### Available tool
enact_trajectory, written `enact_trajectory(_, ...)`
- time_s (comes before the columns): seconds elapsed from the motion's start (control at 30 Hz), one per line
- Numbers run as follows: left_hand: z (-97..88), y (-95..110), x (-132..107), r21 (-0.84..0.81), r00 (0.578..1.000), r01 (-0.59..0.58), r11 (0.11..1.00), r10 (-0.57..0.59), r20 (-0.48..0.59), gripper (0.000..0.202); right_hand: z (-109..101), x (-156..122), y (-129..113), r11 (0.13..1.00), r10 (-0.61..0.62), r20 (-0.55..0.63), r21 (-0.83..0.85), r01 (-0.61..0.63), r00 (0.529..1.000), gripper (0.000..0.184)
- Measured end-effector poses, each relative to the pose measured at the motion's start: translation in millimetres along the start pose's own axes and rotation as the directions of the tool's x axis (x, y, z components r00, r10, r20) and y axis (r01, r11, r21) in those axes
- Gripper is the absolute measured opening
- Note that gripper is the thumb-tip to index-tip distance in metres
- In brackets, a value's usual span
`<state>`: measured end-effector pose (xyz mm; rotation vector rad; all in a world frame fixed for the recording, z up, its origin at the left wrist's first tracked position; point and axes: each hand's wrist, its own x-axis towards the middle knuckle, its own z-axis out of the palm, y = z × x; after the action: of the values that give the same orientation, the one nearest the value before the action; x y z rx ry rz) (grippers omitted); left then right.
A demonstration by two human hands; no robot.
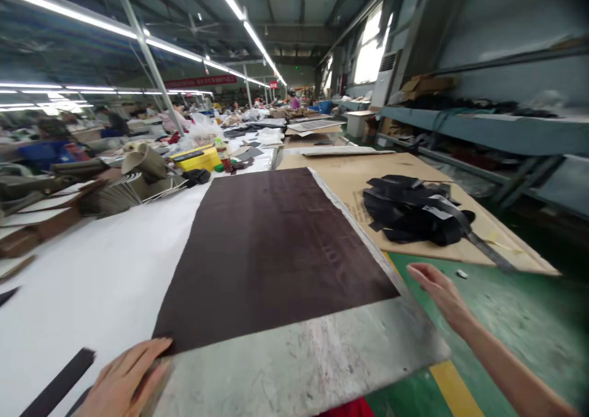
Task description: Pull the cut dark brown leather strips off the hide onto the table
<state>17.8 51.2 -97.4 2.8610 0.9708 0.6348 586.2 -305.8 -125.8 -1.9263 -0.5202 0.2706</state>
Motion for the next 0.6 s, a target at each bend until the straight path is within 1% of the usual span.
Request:
enact_trajectory(0.03,-3.6,3.6,-1.5,0.024,1.0,-0.018,1.0,0.018,0.013,0.037,5.5,-2.9,-13.9,0.986,-0.126,-0.036,-0.11,0.122,0.991,0.062)
enact_trajectory(0.07,-7.4,8.5,-1.2,0.049,0.999,-0.031,0.998,0.03,0.036,0.037,15.1,-9.5,-30.3,0.944,-0.259,0.004,-0.21,0.254,0.966,0.058)
enact_trajectory(0.1,-11.1,13.8,0.5,0.068,0.997,-0.051,0.996,0.048,0.052,0.035,28.4,-19.9,-48.4,0.874,-0.389,0.108,-0.269,0.404,0.915,0.052)
enact_trajectory(0.13,-14.4,18.9,2.8,0.083,0.995,-0.071,0.994,0.066,0.069,0.034,44.7,-33.8,-67.0,0.789,-0.499,0.245,-0.268,0.553,0.831,0.045)
enact_trajectory(0.17,-17.1,23.3,4.9,0.096,0.993,-0.088,0.992,0.08,0.085,0.033,63.0,-50.4,-84.9,0.707,-0.547,0.408,-0.242,0.664,0.731,0.04)
enact_trajectory(0.2,-19.1,26.7,6.5,0.109,0.991,-0.104,0.989,0.094,0.096,0.032,82.3,-68.1,-100.8,0.624,-0.583,0.511,-0.217,0.751,0.632,0.037)
enact_trajectory(0.23,-20.4,29.1,7.4,0.122,0.989,-0.113,0.986,0.1,0.107,0.033,101.5,-85.5,-114.1,0.541,-0.597,0.594,-0.199,0.817,0.54,0.038)
enact_trajectory(0.27,-21.1,30.4,7.5,0.134,0.988,-0.117,0.984,0.101,0.116,0.033,119.7,-101.1,-124.0,0.467,-0.602,0.651,-0.181,0.866,0.461,0.04)
enact_trajectory(0.3,-21.4,31.1,7.1,0.144,0.987,-0.118,0.982,0.101,0.126,0.034,136.0,-114.0,-130.7,0.402,-0.598,0.695,-0.169,0.9,0.398,0.044)
enact_trajectory(0.33,-21.3,31.2,6.5,0.15,0.986,-0.119,0.982,0.099,0.132,0.035,149.7,-123.5,-134.4,0.346,-0.589,0.729,-0.165,0.924,0.35,0.047)
enact_trajectory(0.37,-21.0,31.0,5.8,0.153,0.986,-0.118,0.981,0.097,0.137,0.036,160.5,-129.8,-135.5,0.3,-0.577,0.753,-0.164,0.94,0.316,0.049)
enact_trajectory(0.4,-20.7,30.8,5.2,0.155,0.986,-0.116,0.981,0.095,0.14,0.036,168.2,-132.9,-134.6,0.265,-0.566,0.77,-0.168,0.949,0.294,0.05)
enact_trajectory(0.47,-20.5,30.6,4.9,0.157,0.985,-0.113,0.981,0.091,0.144,0.036,174.4,-132.2,-128.2,0.217,-0.553,0.786,-0.183,0.959,0.275,0.05)
enact_trajectory(0.53,-21.0,31.0,5.4,0.155,0.985,-0.109,0.982,0.086,0.15,0.037,170.4,-125.6,-117.5,0.189,-0.546,0.793,-0.196,0.962,0.269,0.047)
enact_trajectory(0.6,-22.3,32.3,6.3,0.149,0.985,-0.1,0.984,0.076,0.156,0.036,160.1,-116.7,-103.8,0.156,-0.561,0.785,-0.211,0.965,0.262,0.042)
